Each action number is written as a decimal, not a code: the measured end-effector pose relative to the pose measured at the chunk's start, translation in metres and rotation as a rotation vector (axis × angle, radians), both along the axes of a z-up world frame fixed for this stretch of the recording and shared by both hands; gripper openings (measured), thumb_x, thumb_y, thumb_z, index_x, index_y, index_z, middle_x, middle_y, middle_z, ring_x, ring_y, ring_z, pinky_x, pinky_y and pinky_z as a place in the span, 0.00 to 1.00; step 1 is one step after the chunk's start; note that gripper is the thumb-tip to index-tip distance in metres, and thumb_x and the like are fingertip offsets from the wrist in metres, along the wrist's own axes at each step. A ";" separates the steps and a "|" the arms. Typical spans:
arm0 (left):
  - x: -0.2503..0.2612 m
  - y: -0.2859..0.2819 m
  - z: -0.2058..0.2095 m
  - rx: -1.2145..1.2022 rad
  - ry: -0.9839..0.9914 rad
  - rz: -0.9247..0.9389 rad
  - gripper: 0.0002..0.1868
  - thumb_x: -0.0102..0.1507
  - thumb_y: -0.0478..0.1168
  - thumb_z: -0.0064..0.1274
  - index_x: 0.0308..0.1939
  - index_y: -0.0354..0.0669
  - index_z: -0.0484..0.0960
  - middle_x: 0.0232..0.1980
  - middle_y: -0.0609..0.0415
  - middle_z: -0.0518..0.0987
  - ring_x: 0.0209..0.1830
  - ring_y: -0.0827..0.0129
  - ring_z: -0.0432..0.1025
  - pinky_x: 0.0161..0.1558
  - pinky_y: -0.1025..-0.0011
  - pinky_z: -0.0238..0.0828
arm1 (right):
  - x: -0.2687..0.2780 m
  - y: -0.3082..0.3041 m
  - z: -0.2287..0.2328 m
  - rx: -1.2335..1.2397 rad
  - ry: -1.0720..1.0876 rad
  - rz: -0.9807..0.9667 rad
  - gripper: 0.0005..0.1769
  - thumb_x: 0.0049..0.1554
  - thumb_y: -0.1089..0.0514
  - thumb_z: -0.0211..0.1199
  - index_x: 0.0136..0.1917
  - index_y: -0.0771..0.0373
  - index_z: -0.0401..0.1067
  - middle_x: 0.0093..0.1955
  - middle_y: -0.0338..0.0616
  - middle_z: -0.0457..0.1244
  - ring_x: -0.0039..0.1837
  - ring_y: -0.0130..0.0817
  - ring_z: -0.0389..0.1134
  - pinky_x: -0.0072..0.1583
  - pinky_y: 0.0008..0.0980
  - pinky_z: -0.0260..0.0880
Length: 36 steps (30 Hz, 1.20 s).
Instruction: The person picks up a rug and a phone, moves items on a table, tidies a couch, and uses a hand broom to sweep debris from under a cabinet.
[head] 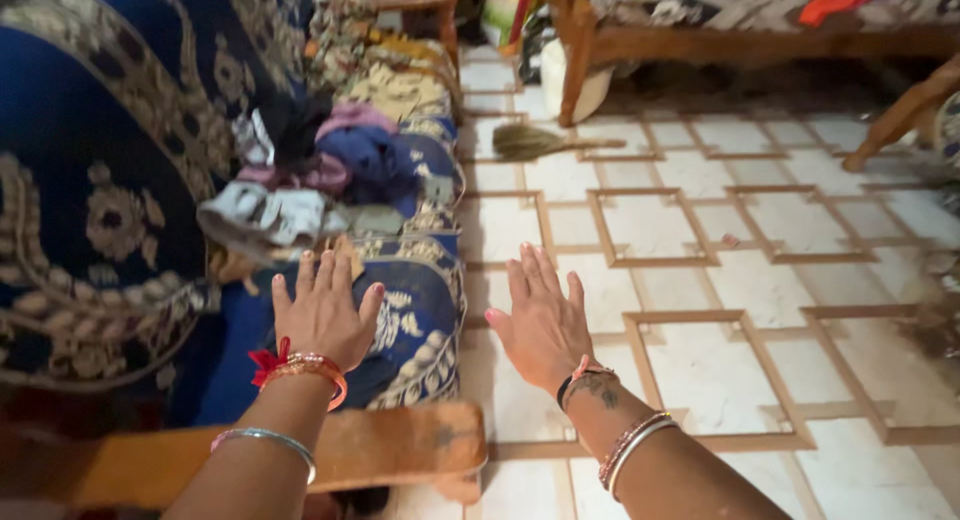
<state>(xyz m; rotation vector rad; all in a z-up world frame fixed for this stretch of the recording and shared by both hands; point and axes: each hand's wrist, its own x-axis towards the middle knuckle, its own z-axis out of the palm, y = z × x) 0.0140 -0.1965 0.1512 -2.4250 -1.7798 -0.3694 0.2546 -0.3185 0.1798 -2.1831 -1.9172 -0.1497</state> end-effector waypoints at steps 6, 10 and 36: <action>0.064 0.041 0.114 0.059 -0.062 -0.078 0.40 0.66 0.66 0.35 0.76 0.47 0.60 0.78 0.53 0.60 0.81 0.55 0.45 0.75 0.45 0.35 | 0.055 0.024 0.113 0.088 -0.052 0.037 0.37 0.60 0.44 0.56 0.75 0.64 0.54 0.82 0.52 0.44 0.84 0.43 0.39 0.75 0.57 0.41; 0.109 0.061 0.186 0.080 -0.100 -0.113 0.39 0.67 0.66 0.35 0.75 0.47 0.62 0.76 0.52 0.64 0.82 0.56 0.46 0.76 0.44 0.34 | 0.107 0.034 0.179 0.195 -0.091 0.046 0.37 0.59 0.44 0.58 0.74 0.63 0.55 0.82 0.52 0.45 0.83 0.44 0.41 0.74 0.57 0.43; 0.326 0.166 0.457 0.328 -0.294 -0.357 0.37 0.68 0.66 0.34 0.68 0.42 0.73 0.74 0.48 0.69 0.81 0.52 0.49 0.75 0.40 0.35 | 0.352 0.045 0.418 0.355 -0.298 -0.191 0.37 0.58 0.43 0.57 0.74 0.64 0.58 0.82 0.52 0.47 0.83 0.44 0.42 0.74 0.60 0.42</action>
